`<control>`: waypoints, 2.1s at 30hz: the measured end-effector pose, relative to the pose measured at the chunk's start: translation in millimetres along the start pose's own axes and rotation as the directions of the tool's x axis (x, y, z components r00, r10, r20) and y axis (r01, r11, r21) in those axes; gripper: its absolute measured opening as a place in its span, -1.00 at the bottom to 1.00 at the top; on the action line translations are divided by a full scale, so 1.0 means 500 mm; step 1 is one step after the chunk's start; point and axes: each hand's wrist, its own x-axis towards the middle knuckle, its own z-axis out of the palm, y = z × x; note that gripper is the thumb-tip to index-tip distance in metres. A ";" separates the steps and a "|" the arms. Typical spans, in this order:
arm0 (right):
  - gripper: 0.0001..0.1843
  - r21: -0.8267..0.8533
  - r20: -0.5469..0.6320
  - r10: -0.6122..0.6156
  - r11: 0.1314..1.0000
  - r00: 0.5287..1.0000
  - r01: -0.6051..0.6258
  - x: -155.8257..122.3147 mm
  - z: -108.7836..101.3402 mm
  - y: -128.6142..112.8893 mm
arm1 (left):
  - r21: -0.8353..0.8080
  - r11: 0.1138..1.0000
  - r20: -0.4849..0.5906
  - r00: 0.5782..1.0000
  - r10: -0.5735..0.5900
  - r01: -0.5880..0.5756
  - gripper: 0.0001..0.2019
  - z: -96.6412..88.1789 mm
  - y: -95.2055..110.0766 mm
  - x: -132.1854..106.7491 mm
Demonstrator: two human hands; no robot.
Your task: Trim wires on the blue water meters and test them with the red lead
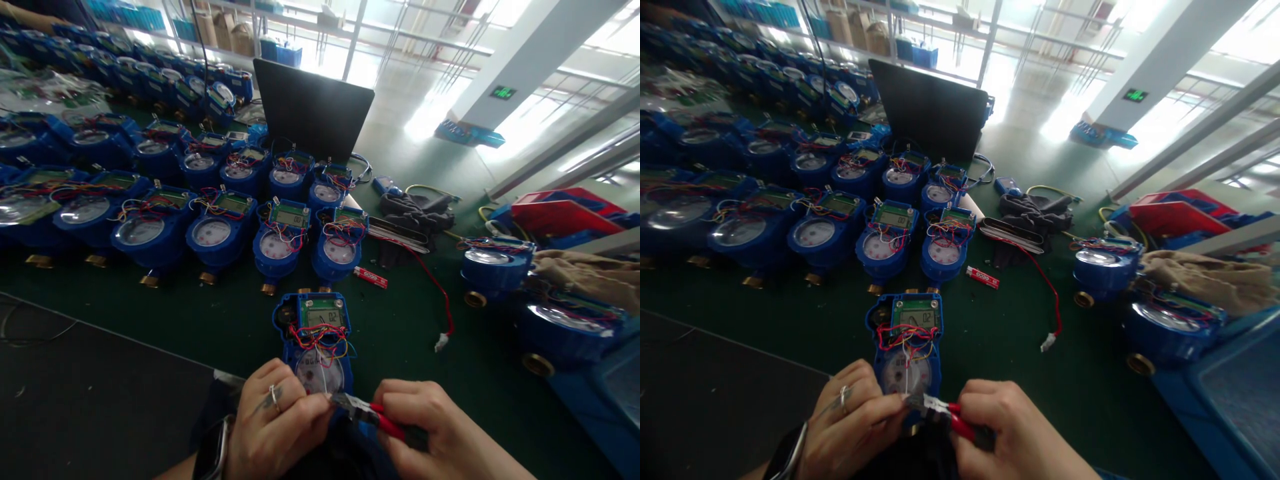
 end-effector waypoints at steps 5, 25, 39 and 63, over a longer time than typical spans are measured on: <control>-0.77 -0.106 -0.111 -0.078 0.992 0.991 0.067 -0.019 -0.013 0.029 | 0.037 0.999 -0.051 0.999 0.013 -0.011 -0.85 0.003 0.007 0.001; -0.46 0.384 -0.632 0.664 0.717 0.401 -0.582 -0.039 -0.129 0.303 | -0.113 0.953 0.056 0.960 -0.276 0.281 -0.72 -0.026 -0.091 0.087; -0.89 0.106 -0.651 -0.030 0.986 0.758 0.130 0.062 -0.048 0.021 | -0.074 0.981 0.117 0.979 -0.167 0.177 -0.90 0.010 -0.058 0.060; -0.85 -0.286 -0.374 -0.279 0.942 0.884 0.176 0.096 -0.084 -0.011 | -0.102 0.974 0.136 0.972 -0.190 0.204 -0.92 0.011 -0.060 0.057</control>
